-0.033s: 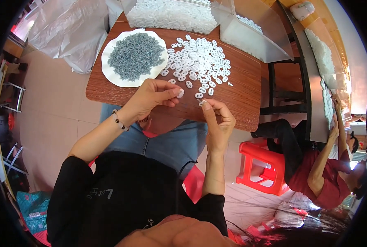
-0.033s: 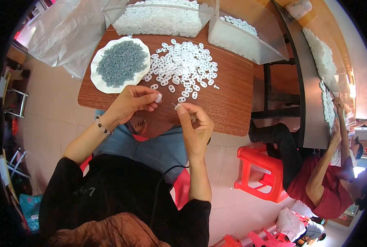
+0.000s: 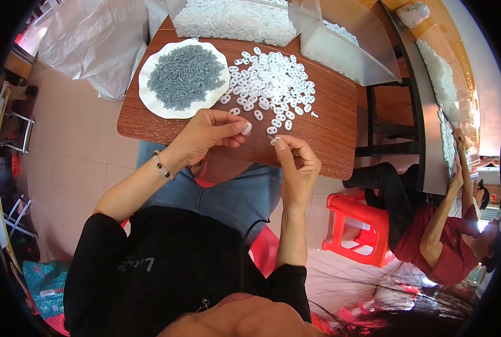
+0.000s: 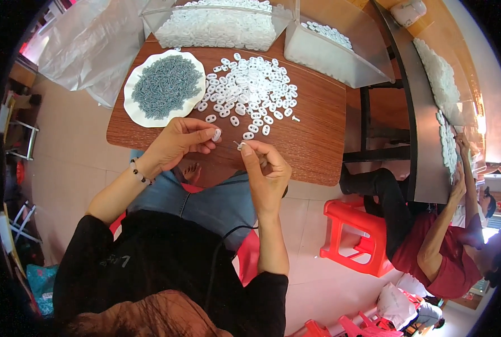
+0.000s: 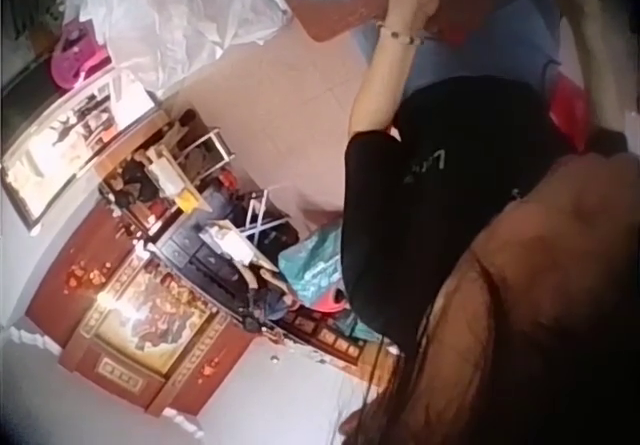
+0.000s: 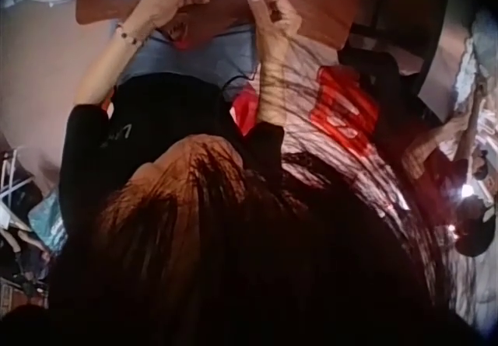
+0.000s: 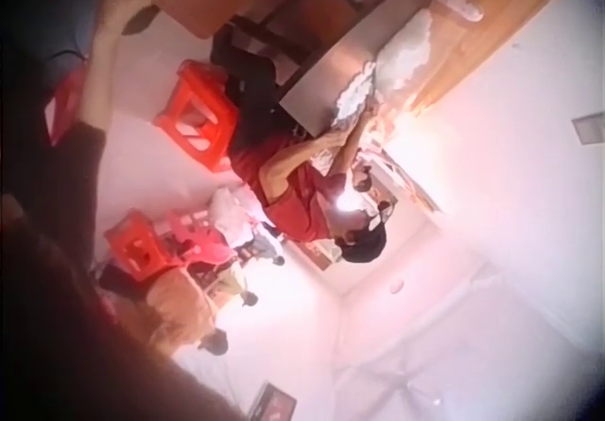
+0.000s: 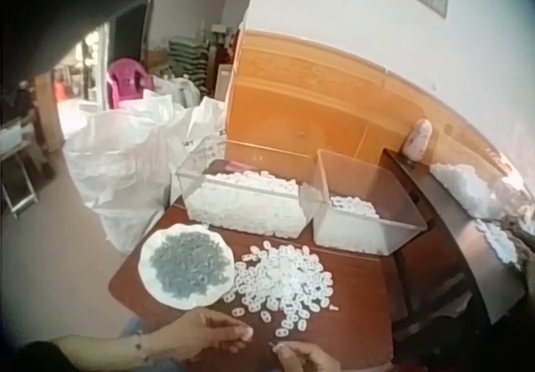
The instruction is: Assembling small plastic components by inserting grey pins into white plastic links at a workbench.
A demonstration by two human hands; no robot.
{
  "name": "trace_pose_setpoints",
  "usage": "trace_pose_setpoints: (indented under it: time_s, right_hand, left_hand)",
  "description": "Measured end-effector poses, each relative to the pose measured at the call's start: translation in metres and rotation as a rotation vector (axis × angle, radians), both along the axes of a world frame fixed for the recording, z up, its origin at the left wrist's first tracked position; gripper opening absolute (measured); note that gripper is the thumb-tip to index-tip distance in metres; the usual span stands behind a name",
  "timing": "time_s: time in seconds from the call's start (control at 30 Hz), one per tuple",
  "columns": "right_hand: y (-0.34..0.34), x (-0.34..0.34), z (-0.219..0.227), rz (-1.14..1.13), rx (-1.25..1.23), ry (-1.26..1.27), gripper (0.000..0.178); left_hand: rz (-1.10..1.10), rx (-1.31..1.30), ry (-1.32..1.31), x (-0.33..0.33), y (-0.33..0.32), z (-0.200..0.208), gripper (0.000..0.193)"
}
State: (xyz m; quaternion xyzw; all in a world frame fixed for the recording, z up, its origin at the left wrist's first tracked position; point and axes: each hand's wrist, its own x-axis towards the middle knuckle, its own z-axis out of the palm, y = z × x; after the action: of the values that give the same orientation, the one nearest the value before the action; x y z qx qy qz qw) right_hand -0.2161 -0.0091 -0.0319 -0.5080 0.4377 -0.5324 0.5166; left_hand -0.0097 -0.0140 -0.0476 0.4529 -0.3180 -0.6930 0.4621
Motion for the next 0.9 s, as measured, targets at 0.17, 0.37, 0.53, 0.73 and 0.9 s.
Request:
trace_pose_setpoints:
  time_s: [0.17, 0.37, 0.53, 0.73, 0.9]
  right_hand:
    - [0.002, 0.003, 0.001, 0.042, 0.043, 0.078, 0.012]
    - [0.006, 0.005, 0.005, 0.061, 0.047, 0.151, 0.011]
    - [0.007, 0.007, 0.005, 0.043, 0.024, 0.205, 0.009]
    - [0.007, 0.009, 0.004, 0.022, -0.007, 0.234, 0.009]
    - [0.007, 0.01, 0.004, 0.016, -0.013, 0.233, 0.009]
  left_hand:
    - [-0.028, 0.09, 0.168, 0.001, 0.008, 0.0, 0.027]
    - [-0.045, 0.081, 0.191, 0.0, 0.012, -0.002, 0.025]
    - [-0.047, 0.067, 0.176, -0.003, 0.015, 0.002, 0.025]
    - [-0.029, 0.064, 0.162, -0.005, 0.016, 0.0, 0.024]
    - [-0.011, 0.054, 0.173, -0.007, 0.016, -0.002, 0.024]
